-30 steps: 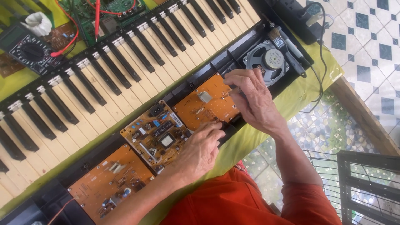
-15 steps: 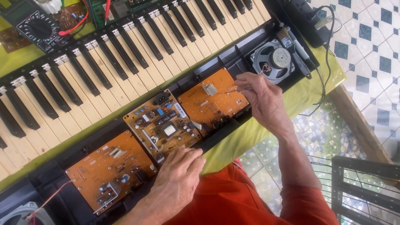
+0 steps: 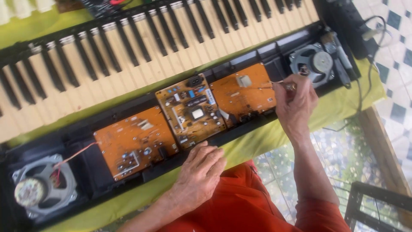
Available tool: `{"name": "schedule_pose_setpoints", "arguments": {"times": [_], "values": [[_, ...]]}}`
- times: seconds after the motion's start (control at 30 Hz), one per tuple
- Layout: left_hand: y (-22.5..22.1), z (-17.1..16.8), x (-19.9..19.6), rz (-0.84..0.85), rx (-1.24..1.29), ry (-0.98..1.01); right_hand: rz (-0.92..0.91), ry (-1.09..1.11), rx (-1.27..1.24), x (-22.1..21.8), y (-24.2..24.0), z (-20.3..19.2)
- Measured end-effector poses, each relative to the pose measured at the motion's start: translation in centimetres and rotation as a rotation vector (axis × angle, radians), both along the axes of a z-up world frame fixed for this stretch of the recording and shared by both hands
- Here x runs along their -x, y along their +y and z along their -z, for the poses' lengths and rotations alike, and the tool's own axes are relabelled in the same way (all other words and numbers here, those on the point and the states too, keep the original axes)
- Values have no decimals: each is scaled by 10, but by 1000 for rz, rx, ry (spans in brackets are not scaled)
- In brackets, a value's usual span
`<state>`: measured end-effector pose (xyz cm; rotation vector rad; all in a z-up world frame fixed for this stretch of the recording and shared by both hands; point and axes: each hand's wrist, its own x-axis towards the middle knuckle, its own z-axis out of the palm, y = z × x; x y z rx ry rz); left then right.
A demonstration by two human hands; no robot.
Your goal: Disassembling an electronic keyboard by removing screws from the internal circuit boards using a screwdriver for inspection or repair.
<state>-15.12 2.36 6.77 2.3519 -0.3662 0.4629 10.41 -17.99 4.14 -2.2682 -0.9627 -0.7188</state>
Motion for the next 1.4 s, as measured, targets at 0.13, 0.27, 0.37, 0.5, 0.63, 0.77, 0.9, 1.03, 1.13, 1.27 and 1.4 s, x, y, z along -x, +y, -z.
{"name": "schedule_pose_setpoints", "arguments": {"times": [0.13, 0.27, 0.37, 0.5, 0.63, 0.77, 0.9, 1.03, 1.13, 1.27, 1.4], "values": [[-1, 4, 14, -26, -12, -8, -62, 67, -20, 8, 8, -19], [2, 6, 25, -87, 37, -7, -212, 251, -72, 18, 22, -39], [2, 14, 35, -135, 76, -38, -270, 260, 54, 15, 16, -35], [5, 17, 45, -239, 103, -125, -278, 343, 0, 3, 5, -30], [12, 30, 54, -308, 99, -141, -134, 189, -25, -10, 0, -9], [25, 29, 56, -356, 77, -131, -51, 94, -30, -8, 3, 0], [36, 17, 48, -366, 36, -127, -102, 105, -102, -3, 11, 8], [50, 14, 31, -363, -29, -177, -86, 56, -86, -6, 16, 6], [65, 4, 12, -372, -110, -204, -97, 92, -77, -9, 17, 8], [86, -5, -18, -349, -163, -172, -65, 64, -99, -14, 13, 26], [108, 1, -55, -341, -249, -114, -19, 64, -135, -17, 6, 42]]}}
